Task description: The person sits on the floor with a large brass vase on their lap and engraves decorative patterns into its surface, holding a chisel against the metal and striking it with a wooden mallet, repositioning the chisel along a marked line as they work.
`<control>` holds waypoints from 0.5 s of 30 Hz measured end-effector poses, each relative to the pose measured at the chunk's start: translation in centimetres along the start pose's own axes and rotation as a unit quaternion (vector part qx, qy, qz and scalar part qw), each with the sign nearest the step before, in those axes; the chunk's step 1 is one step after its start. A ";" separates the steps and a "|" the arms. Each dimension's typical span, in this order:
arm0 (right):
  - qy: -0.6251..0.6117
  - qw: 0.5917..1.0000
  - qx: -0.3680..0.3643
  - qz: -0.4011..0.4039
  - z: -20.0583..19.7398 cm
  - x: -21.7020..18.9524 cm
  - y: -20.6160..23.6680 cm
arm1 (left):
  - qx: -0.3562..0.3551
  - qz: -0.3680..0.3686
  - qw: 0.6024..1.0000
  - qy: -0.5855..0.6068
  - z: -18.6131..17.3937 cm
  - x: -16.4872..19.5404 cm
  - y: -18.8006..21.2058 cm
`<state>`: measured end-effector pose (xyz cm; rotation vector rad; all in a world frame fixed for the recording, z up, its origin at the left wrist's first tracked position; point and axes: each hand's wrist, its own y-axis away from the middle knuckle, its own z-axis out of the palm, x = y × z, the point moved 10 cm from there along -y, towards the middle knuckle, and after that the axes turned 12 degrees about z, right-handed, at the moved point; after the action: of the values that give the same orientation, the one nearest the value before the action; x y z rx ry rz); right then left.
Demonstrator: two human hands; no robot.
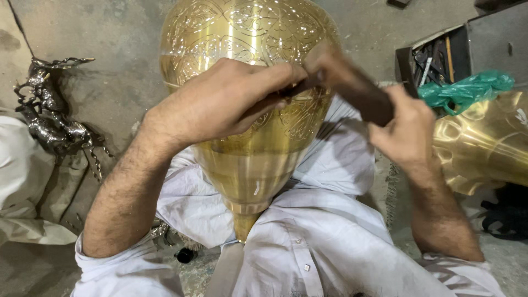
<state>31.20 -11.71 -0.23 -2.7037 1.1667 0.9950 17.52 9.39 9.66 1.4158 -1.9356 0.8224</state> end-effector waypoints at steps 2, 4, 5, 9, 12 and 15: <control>-0.036 0.999 0.000 -0.016 0.9 0.1 -0.1 | 0.022 -0.002 1.000 0.006 -0.2 0.0 0.3; -0.022 0.999 0.018 -0.030 1.3 0.3 -0.1 | 0.025 0.001 1.000 0.006 -0.3 0.0 0.4; 0.010 0.999 0.033 -0.037 1.4 0.3 0.0 | 0.026 0.004 1.000 0.007 -0.3 0.0 0.3; -0.096 0.993 0.070 -0.025 -0.8 0.5 -0.1 | 0.025 0.011 1.000 -0.010 -0.5 0.3 0.2; -0.204 0.978 0.040 -0.012 -2.4 0.0 -0.6 | 0.006 -0.019 1.000 -0.014 -0.1 -0.1 0.2; -0.008 0.987 0.081 -0.136 -3.3 -2.9 0.0 | -0.006 -0.018 1.000 0.002 0.2 0.0 0.0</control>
<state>31.49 -10.74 4.02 -2.6275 0.8051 0.8408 17.45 9.24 9.50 1.4362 -1.9039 0.7952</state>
